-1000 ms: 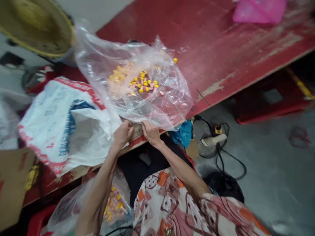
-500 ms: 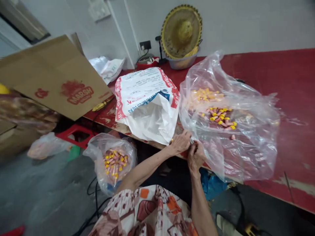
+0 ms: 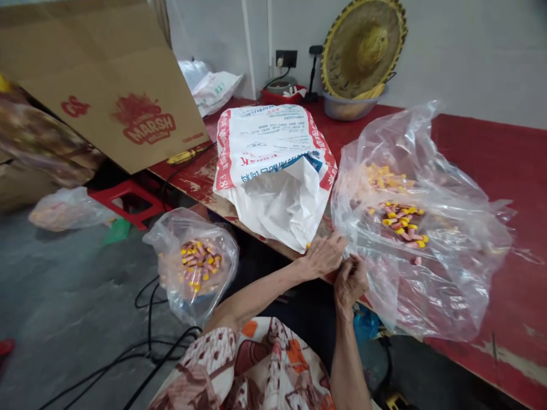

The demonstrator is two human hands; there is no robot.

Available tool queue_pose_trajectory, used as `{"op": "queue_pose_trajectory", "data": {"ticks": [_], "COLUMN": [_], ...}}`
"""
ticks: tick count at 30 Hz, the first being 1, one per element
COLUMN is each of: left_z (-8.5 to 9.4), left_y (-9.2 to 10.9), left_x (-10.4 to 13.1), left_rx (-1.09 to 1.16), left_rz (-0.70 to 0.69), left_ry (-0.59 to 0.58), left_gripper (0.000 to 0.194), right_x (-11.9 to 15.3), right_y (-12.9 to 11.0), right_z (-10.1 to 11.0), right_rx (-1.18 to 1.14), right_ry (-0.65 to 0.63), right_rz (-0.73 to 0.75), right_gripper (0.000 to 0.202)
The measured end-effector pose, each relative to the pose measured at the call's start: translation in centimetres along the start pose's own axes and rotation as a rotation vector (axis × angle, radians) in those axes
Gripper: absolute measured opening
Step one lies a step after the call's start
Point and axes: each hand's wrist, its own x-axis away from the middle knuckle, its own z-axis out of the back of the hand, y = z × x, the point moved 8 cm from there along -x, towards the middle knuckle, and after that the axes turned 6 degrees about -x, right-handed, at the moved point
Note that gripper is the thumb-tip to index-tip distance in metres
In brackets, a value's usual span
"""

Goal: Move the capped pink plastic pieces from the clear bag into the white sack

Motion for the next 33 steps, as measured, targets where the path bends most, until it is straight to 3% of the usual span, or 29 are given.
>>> {"op": "queue_pose_trajectory", "data": {"ticks": [2, 6, 12, 19, 25, 30, 32, 33], "left_z": [-0.2, -1.3, 0.1, -1.2, -0.7, -0.9, -0.8, -1.1], "left_y": [0.1, -0.3, 0.2, -0.3, -0.7, -3.0, -4.7, -5.8], "left_x": [0.3, 0.3, 0.3, 0.3, 0.6, 0.0, -0.2, -0.1], "left_rx": [0.003, 0.028, 0.089, 0.138, 0.449, 0.765, 1.010, 1.265], "left_rz": [0.007, 0.017, -0.031, -0.028, 0.042, 0.107, 0.166, 0.242], "left_ry": [0.006, -0.089, 0.055, -0.024, 0.114, 0.157, 0.219, 0.278], "left_gripper": [0.029, 0.034, 0.031, 0.032, 0.021, 0.012, 0.018, 0.020], "right_x": [0.0, -0.1, -0.1, -0.2, -0.1, 0.1, 0.0, -0.1], "right_y": [-0.1, -0.4, -0.5, -0.7, -0.4, -0.7, -0.9, -0.9], "right_z": [0.1, 0.3, 0.4, 0.5, 0.4, 0.2, 0.0, -0.1], "right_rx": [0.010, 0.031, 0.036, 0.065, 0.057, 0.068, 0.055, 0.053], "right_ry": [0.002, 0.016, 0.010, 0.018, 0.022, -0.036, -0.048, -0.046], "right_rz": [0.006, 0.025, 0.013, 0.022, 0.022, 0.012, 0.013, 0.014], "right_gripper": [0.066, 0.065, 0.058, 0.057, 0.053, 0.052, 0.052, 0.052]}}
